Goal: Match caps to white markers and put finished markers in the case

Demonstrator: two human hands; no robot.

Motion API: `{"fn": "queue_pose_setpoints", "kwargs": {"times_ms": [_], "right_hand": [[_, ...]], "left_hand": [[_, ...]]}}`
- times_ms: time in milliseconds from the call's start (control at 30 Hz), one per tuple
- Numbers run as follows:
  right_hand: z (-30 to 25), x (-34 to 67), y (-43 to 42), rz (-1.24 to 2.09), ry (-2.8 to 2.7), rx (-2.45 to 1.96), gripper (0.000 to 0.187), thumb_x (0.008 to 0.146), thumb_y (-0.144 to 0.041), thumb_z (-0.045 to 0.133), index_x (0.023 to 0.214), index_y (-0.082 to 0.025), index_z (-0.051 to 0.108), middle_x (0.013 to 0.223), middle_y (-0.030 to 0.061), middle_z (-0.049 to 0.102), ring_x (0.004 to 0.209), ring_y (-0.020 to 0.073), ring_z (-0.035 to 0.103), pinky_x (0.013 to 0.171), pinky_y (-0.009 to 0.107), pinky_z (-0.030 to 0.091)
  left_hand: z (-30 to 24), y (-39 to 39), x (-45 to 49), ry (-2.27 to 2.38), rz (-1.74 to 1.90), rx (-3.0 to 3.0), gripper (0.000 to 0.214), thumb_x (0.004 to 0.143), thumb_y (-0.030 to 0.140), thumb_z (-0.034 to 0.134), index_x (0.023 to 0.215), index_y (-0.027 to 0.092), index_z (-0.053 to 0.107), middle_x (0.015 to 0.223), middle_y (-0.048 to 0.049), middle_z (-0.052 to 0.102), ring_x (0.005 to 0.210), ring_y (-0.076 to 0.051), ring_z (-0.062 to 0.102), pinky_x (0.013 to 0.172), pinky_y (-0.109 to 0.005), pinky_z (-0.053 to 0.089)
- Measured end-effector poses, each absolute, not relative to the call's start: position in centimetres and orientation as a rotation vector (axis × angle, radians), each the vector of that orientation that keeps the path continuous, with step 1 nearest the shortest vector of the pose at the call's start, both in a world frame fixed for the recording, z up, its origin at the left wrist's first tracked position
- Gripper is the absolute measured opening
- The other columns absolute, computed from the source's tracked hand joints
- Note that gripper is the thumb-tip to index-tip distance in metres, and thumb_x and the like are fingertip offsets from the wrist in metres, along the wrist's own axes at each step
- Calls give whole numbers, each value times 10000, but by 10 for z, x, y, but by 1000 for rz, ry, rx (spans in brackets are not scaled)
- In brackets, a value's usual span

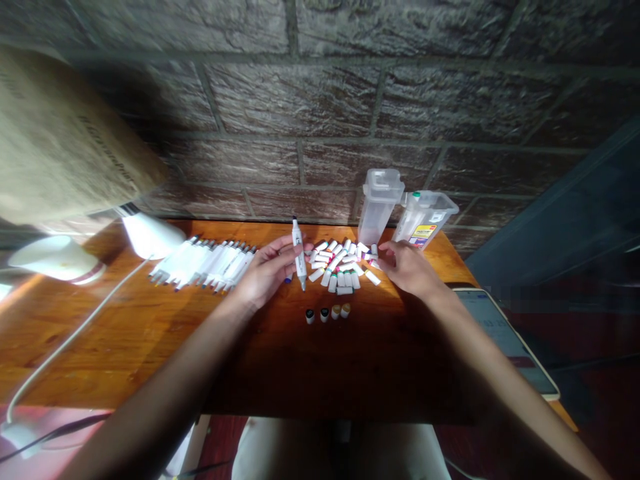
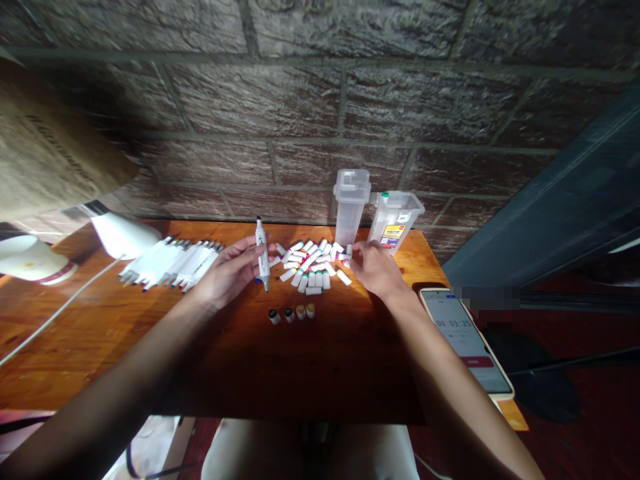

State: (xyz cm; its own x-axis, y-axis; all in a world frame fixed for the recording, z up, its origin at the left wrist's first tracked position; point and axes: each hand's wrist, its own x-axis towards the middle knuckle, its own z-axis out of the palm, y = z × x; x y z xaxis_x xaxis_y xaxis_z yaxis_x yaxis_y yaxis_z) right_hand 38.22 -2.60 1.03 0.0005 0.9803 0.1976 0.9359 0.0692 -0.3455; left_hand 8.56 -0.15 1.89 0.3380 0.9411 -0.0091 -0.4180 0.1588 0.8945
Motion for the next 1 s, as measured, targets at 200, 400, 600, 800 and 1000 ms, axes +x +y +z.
{"fn": "queue_pose_setpoints", "kwargs": {"times_ms": [200, 400, 600, 800, 1000], "right_hand": [[2, 383, -24, 216, -2115, -1841, 189, 888, -339, 628, 960, -197, 731, 885, 71, 724, 784, 200, 661, 713, 291, 475], [8, 384, -25, 310, -2116, -1771, 231, 910, -387, 606, 908, -202, 743, 843, 50, 729, 727, 183, 654, 667, 278, 473], [2, 366, -25, 88, -1974, -1786, 269, 933, -342, 587, 1058, -164, 744, 981, 110, 732, 869, 227, 681, 841, 320, 513], [-4, 362, -24, 126, -2058, -1728, 207, 932, -290, 589, 966, -194, 770, 947, 81, 741, 858, 208, 683, 832, 305, 521], [-1, 363, -26, 203, -2059, -1696, 172, 910, -243, 598, 939, -213, 765, 943, 57, 749, 802, 185, 685, 803, 295, 526]], "left_hand": [[19, 0, 85, 689, 1095, 945, 316, 735, 233, 832, 1025, 158, 730, 1016, -81, 777, 843, -155, 727, 820, -264, 568], [22, -1, 84, 705, 1108, 923, 292, 719, 225, 840, 980, 154, 730, 988, -72, 781, 780, -128, 713, 753, -232, 569], [19, -1, 84, 695, 1100, 947, 281, 742, 242, 828, 996, 161, 741, 1012, -74, 779, 856, -143, 722, 808, -240, 568], [18, -1, 83, 679, 1088, 963, 351, 721, 240, 849, 1050, 192, 738, 1016, -58, 781, 880, -153, 726, 816, -249, 558], [21, -4, 86, 676, 1112, 988, 332, 694, 216, 864, 1004, 194, 747, 988, -62, 783, 899, -175, 728, 804, -263, 547]]}}
